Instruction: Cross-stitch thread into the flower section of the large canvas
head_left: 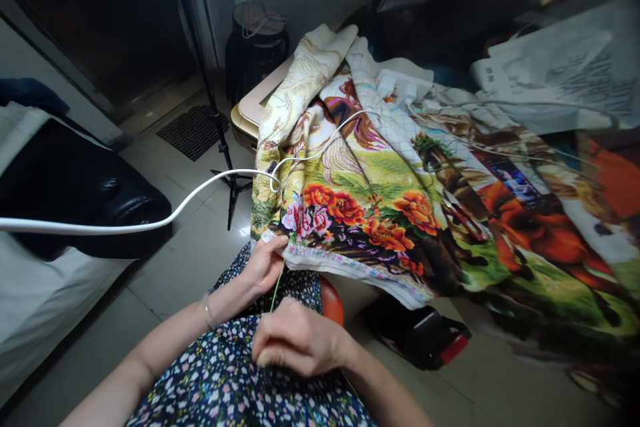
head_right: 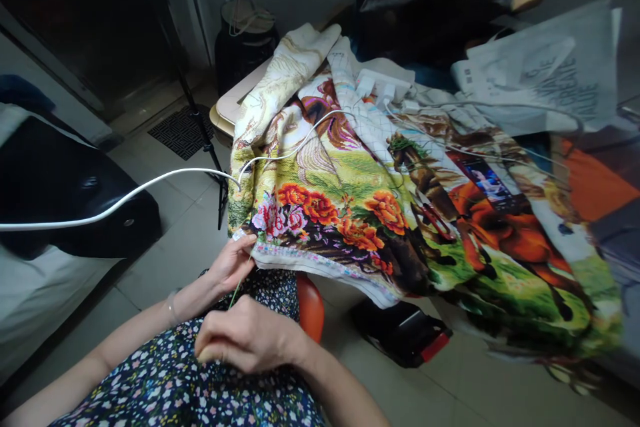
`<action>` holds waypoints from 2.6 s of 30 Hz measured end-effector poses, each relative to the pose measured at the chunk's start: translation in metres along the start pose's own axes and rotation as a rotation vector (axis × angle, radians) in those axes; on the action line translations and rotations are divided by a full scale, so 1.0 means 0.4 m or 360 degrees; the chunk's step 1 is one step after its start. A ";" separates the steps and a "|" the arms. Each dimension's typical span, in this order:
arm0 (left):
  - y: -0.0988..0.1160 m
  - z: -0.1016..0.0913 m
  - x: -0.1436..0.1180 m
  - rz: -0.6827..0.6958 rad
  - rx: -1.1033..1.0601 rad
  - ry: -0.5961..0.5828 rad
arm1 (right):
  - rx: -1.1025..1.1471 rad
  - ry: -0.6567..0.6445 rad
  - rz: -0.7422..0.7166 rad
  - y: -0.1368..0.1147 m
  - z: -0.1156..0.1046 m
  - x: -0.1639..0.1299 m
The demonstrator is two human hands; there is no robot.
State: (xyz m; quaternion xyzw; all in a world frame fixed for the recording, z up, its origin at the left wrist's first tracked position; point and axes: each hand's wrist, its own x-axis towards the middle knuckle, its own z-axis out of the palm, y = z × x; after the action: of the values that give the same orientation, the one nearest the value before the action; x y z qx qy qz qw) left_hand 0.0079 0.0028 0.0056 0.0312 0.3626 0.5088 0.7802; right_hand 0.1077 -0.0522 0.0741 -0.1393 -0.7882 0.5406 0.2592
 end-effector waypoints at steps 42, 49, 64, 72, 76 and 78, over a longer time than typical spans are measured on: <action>0.000 0.001 0.000 0.0082 0.0052 0.0114 | -0.0879 0.1073 0.0805 0.133 -0.123 -0.028; -0.001 -0.005 0.007 0.0035 -0.0005 0.0105 | -0.0690 0.1135 0.0697 0.152 -0.138 -0.037; -0.005 -0.012 0.011 0.0028 -0.0053 0.0086 | -0.0698 0.1060 0.0753 0.142 -0.143 -0.032; 0.000 0.001 0.002 0.0046 -0.0033 0.0106 | -0.0880 0.1059 0.0792 0.138 -0.133 -0.027; 0.002 0.003 0.000 0.0056 -0.0022 0.0104 | -0.0791 0.1105 0.0739 0.144 -0.132 -0.028; 0.002 0.003 0.001 0.0055 -0.0025 0.0104 | -0.0704 0.1136 0.0704 0.148 -0.133 -0.030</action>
State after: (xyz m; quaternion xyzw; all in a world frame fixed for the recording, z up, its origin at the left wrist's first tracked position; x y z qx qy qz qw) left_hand 0.0081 0.0037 0.0067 0.0147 0.3833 0.5258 0.7592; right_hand 0.1437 0.0058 0.0313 -0.5328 -0.6974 0.3203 0.3566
